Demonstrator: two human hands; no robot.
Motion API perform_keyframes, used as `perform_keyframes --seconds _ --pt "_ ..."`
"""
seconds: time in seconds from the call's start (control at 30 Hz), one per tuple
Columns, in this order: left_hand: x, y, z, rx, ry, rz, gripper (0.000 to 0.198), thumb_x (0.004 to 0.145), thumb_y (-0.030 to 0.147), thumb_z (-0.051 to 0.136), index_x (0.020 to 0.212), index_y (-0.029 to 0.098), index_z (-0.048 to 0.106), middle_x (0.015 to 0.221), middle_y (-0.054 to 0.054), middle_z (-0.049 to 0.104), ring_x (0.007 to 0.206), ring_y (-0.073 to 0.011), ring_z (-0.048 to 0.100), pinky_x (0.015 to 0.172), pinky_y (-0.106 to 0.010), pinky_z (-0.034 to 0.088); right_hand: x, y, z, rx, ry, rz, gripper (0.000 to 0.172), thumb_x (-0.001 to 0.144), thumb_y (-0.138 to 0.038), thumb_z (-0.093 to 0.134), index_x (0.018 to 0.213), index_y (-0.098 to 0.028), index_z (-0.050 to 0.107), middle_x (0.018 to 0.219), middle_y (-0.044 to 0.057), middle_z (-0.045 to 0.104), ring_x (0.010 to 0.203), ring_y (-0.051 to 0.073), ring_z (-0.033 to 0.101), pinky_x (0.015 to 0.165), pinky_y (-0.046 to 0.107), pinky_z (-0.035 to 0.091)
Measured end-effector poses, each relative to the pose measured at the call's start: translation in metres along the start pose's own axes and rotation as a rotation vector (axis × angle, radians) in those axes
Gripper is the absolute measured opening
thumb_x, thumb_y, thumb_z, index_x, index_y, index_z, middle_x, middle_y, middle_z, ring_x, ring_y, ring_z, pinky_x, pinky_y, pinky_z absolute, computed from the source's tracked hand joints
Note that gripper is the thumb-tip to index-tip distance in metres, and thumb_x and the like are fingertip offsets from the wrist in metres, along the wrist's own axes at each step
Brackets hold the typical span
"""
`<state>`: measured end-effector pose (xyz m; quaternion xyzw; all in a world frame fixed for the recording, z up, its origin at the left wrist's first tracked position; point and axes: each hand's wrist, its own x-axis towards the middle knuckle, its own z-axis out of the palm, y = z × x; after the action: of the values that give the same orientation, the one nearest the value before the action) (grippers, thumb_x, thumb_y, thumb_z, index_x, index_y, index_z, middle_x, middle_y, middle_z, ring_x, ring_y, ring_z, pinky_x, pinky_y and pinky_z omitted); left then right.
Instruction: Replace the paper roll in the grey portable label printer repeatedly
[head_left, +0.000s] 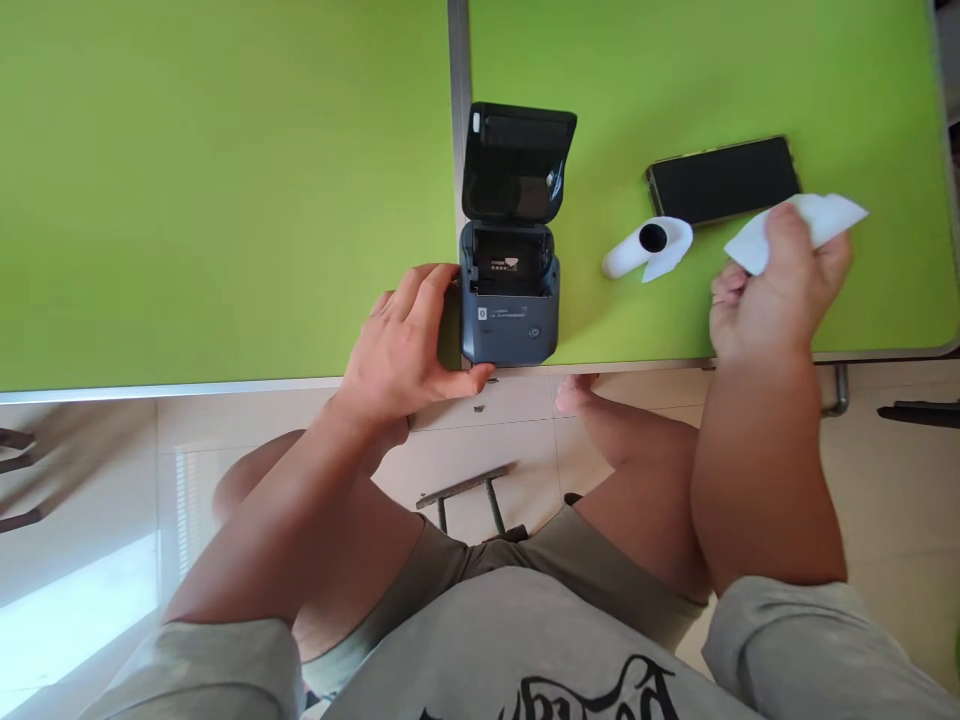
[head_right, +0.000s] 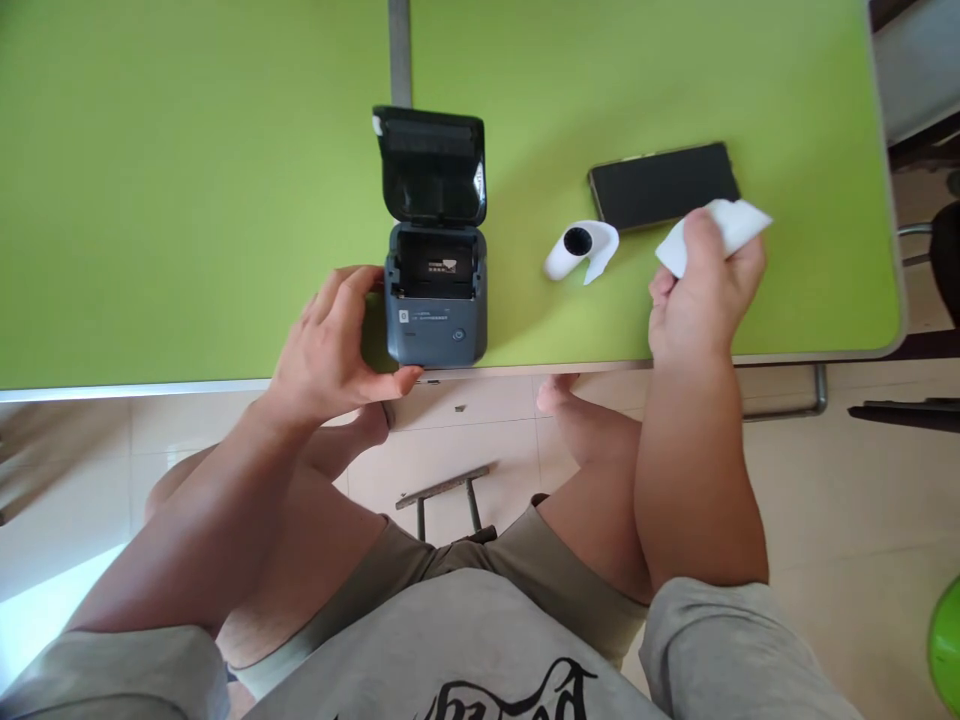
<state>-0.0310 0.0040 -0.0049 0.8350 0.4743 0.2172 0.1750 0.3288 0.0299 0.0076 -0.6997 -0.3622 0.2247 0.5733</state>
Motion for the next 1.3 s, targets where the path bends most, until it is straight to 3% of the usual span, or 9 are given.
perform_keyframes --seconds 0.07,0.17,0.3,0.43,0.83,0.97,1.1,1.2,1.3 --pt "0.000 0.001 -0.001 0.018 -0.017 -0.014 0.104 0.079 0.092 0.056 0.152 0.018 0.045 0.139 -0.019 0.063 0.120 -0.0387 0.066 0.103 -0.053 0.055 0.002 0.012 0.008 -0.016 0.085 -0.089 0.030 0.070 -0.044 0.073 0.084 -0.030 0.050 0.075 -0.001 0.055 0.049 0.012 0.038 0.046 0.031 0.029" --pt "0.000 0.002 -0.002 0.034 -0.032 -0.024 0.105 0.080 0.091 0.056 0.153 0.017 0.043 0.140 -0.019 0.062 0.123 -0.0383 0.066 0.104 -0.052 0.054 0.005 0.024 0.009 -0.154 0.020 -0.294 0.029 0.074 -0.043 0.071 0.079 -0.026 0.048 0.066 -0.006 0.049 0.048 0.011 0.041 0.048 0.031 0.038" --pt "0.000 0.001 -0.002 0.033 -0.024 -0.016 0.105 0.079 0.092 0.056 0.153 0.018 0.044 0.138 -0.019 0.062 0.121 -0.0383 0.066 0.103 -0.052 0.056 0.011 0.034 -0.002 -0.402 0.002 -0.507 0.025 0.072 -0.021 0.077 0.088 -0.022 0.057 0.079 -0.004 0.059 0.072 0.017 0.058 0.078 0.041 0.053" --pt "-0.001 0.000 0.000 0.029 -0.004 -0.009 0.105 0.079 0.093 0.055 0.152 0.017 0.045 0.137 -0.019 0.062 0.119 -0.0380 0.067 0.101 -0.052 0.056 0.013 0.035 -0.005 -0.435 -0.050 -0.510 0.048 0.064 -0.007 0.083 0.104 -0.021 0.062 0.100 0.003 0.072 0.088 0.021 0.067 0.079 0.038 0.053" --pt "-0.001 -0.003 0.002 0.024 0.004 0.011 0.107 0.078 0.094 0.057 0.152 0.019 0.043 0.137 -0.019 0.061 0.119 -0.0388 0.067 0.101 -0.053 0.056 0.017 0.042 -0.001 -0.411 -0.085 -0.483 0.060 0.062 -0.004 0.081 0.112 -0.024 0.053 0.111 0.006 0.071 0.100 0.022 0.071 0.093 0.040 0.054" --pt "0.000 -0.001 0.001 0.028 -0.001 -0.005 0.110 0.076 0.097 0.056 0.152 0.018 0.043 0.138 -0.019 0.062 0.119 -0.0401 0.067 0.101 -0.054 0.056 0.018 0.044 -0.011 -0.388 -0.052 -0.770 0.062 0.067 -0.012 0.071 0.126 -0.025 0.056 0.124 0.009 0.068 0.118 0.029 0.068 0.102 0.050 0.051" --pt "0.001 0.000 0.001 0.025 -0.012 -0.013 0.111 0.075 0.098 0.056 0.150 0.018 0.045 0.136 -0.020 0.062 0.118 -0.0406 0.067 0.100 -0.055 0.055 -0.005 0.023 0.000 -0.299 -0.050 -1.100 0.051 0.077 -0.028 0.064 0.127 -0.024 0.058 0.116 0.011 0.059 0.112 0.032 0.061 0.096 0.057 0.052" --pt "0.001 0.000 0.001 0.018 -0.011 -0.019 0.111 0.073 0.099 0.057 0.149 0.019 0.044 0.136 -0.019 0.062 0.119 -0.0409 0.067 0.101 -0.055 0.055 -0.031 0.005 0.021 -0.366 -0.197 -1.024 0.050 0.080 -0.028 0.070 0.127 -0.028 0.053 0.126 0.012 0.054 0.125 0.034 0.057 0.107 0.061 0.048" --pt "0.001 0.000 0.000 0.026 -0.002 -0.031 0.109 0.073 0.099 0.056 0.149 0.022 0.043 0.134 -0.018 0.062 0.117 -0.0392 0.067 0.100 -0.056 0.056 -0.044 -0.004 0.037 -0.462 -0.298 -0.800 0.051 0.082 -0.029 0.076 0.127 -0.032 0.051 0.141 0.013 0.050 0.139 0.037 0.051 0.115 0.061 0.046"
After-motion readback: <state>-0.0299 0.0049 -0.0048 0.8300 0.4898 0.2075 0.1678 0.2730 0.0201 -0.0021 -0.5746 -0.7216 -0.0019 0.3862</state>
